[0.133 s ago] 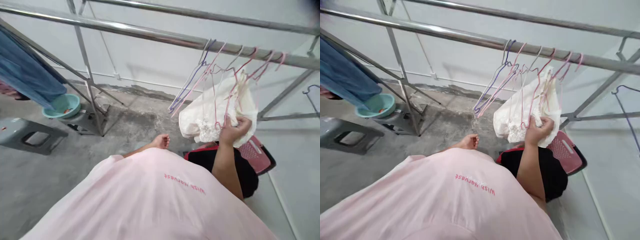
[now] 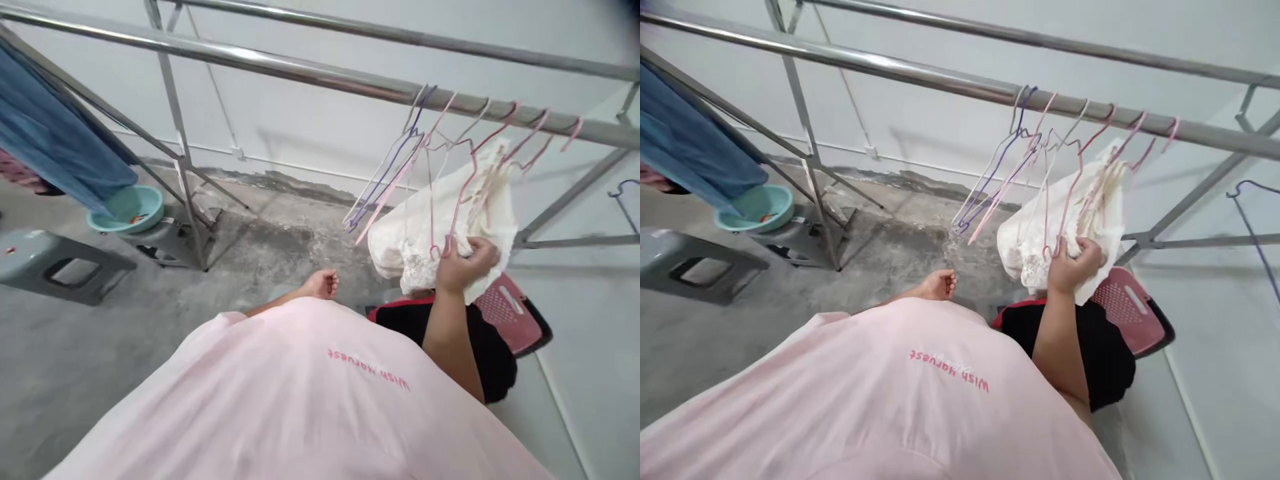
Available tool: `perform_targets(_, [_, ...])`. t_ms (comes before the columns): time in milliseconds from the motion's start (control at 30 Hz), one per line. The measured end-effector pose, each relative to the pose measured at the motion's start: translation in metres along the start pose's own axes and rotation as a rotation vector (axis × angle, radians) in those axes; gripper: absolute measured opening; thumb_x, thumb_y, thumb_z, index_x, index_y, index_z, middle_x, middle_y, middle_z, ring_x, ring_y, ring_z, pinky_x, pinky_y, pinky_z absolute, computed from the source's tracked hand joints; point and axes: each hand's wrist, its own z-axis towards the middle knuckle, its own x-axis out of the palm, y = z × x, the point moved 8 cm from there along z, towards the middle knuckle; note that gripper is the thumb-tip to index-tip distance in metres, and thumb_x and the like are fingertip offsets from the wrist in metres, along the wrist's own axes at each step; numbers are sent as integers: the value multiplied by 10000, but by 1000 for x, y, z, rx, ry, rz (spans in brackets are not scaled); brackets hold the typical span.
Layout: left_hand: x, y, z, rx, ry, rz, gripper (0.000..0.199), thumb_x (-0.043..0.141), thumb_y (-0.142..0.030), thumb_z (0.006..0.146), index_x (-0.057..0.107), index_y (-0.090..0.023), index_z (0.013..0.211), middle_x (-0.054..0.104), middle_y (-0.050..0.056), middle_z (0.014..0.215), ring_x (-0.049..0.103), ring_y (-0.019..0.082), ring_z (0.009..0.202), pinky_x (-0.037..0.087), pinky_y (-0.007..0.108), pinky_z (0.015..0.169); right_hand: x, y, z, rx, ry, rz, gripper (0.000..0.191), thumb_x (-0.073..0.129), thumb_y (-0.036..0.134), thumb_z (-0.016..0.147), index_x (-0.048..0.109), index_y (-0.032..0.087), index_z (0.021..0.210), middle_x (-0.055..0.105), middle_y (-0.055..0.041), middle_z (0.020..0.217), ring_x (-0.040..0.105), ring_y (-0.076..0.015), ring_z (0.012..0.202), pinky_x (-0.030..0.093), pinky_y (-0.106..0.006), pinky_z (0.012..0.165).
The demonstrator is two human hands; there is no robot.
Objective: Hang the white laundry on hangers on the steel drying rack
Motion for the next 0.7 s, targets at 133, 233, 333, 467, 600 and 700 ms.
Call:
perform_targets(133, [-7, -1, -3, 15, -51, -20, 309, 465, -217, 977, 494, -141, 679, 547, -22, 568, 494, 81, 438, 362, 224, 488, 6, 4, -9, 11, 137, 15, 394, 805, 340, 710, 582, 161, 982, 636, -94, 998, 562, -257, 948, 408, -453, 987])
perform_targets(233, [-10, -2, -4, 20, -71, -25, 307, 468, -215, 968, 493, -142, 671, 544, -18, 567, 488, 81, 443, 358, 221, 486, 3, -1, -14, 49, 135, 25, 328, 753, 357, 756, 575, 171, 959, 633, -89, 971, 565, -251, 919, 418, -443, 974])
perform_targets(333, [-11, -2, -5, 23, -81, -19, 290, 479, -212, 949, 500, -140, 668, 542, -12, 574, 483, 85, 450, 357, 222, 484, 0, -10, -15, 25, 68, 11, 253, 711, 363, 795, 560, 182, 886, 627, -77, 919, 582, -250, 917, 375, -467, 1038])
perform_targets(467, [-8, -3, -6, 38, -84, 2, 274, 478, -211, 938, 500, -141, 674, 536, -12, 584, 478, 85, 455, 355, 218, 483, 6, -17, -14, -22, 57, 4, 244, 675, 394, 828, 550, 186, 859, 622, -91, 907, 577, -269, 950, 351, -497, 1048])
perform_targets(600, [-6, -4, -6, 49, -81, 39, 279, 465, -216, 945, 490, -142, 678, 533, -15, 593, 478, 80, 459, 361, 216, 490, 16, -13, -16, -76, 126, 37, 306, 621, 476, 878, 553, 179, 861, 609, -103, 907, 549, -270, 962, 354, -492, 1013])
perform_targets(700, [-4, -6, -4, 67, -78, 70, 276, 462, -218, 941, 480, -145, 676, 527, -15, 592, 473, 77, 457, 359, 212, 492, 23, -10, -20, -117, 179, 68, 355, 594, 529, 891, 567, 175, 877, 613, -106, 904, 536, -267, 961, 361, -473, 990])
